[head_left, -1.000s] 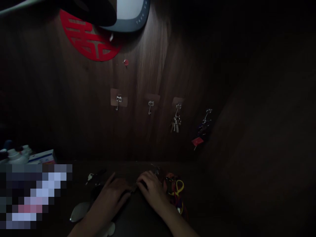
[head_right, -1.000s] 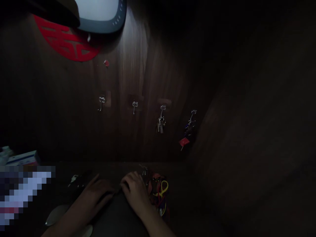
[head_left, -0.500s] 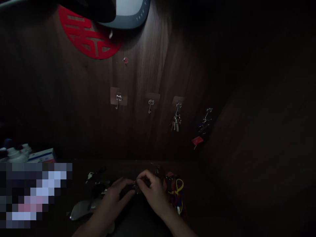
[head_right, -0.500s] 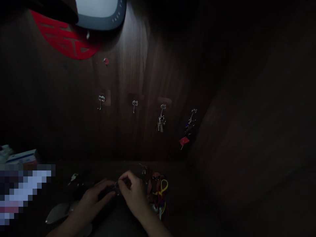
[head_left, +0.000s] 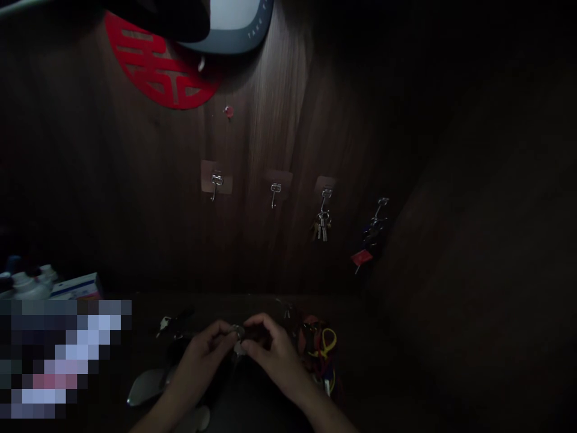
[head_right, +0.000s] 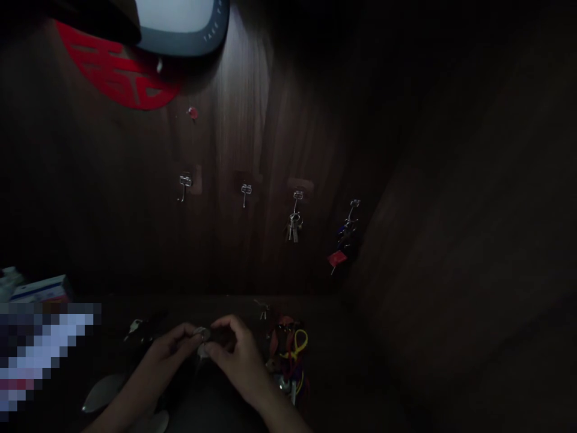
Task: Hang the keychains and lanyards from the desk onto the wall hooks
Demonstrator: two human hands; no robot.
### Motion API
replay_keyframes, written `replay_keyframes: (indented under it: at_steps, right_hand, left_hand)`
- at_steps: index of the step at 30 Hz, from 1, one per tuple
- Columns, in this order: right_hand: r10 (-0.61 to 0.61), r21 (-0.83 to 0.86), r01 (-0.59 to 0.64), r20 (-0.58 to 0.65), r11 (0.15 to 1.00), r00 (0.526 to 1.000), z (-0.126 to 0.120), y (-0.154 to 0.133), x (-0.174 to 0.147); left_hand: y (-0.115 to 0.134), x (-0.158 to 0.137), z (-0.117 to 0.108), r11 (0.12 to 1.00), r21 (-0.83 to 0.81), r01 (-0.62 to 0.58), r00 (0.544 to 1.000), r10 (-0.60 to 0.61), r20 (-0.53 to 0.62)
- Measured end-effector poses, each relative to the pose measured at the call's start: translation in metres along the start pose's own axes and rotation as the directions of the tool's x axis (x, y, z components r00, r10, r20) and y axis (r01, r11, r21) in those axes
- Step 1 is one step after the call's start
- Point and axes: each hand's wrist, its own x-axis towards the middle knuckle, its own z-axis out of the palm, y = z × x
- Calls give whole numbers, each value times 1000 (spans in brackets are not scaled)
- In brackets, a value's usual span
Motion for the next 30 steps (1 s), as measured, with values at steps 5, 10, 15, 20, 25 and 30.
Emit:
replay_keyframes:
  at_steps: [5, 10, 15, 20, 25, 30]
  right_hand:
    - [-235, -191, 221, -54, 956, 971, 2, 1, -2]
    - [-286, -253, 260, -70, 932, 956, 3, 6, 1]
    - [-307, -302, 268, -92, 915, 947, 0, 5, 0]
    - [-283, -257, 243, -130, 935, 950, -4, -3, -1]
    - [-220, -140, 191, -231, 972, 948, -15, -4, 3]
    - [-107, 21, 123, -353, 992, 930, -33, -4, 7]
  left_hand:
    - [1, -1, 1, 999, -9, 39, 999, -39, -18]
    - [7, -3, 3, 999, 19, 31, 1000, -30, -2]
    - [9, -5, 3, 1000, -14, 14, 1000, -14, -6]
    - [5, -3, 1, 999, 49, -4, 1000, 5, -14]
    - [5, -6, 2, 994, 105, -7, 1000, 7, 1]
    - [-1, -9, 3, 954, 284, -98, 994, 80, 75]
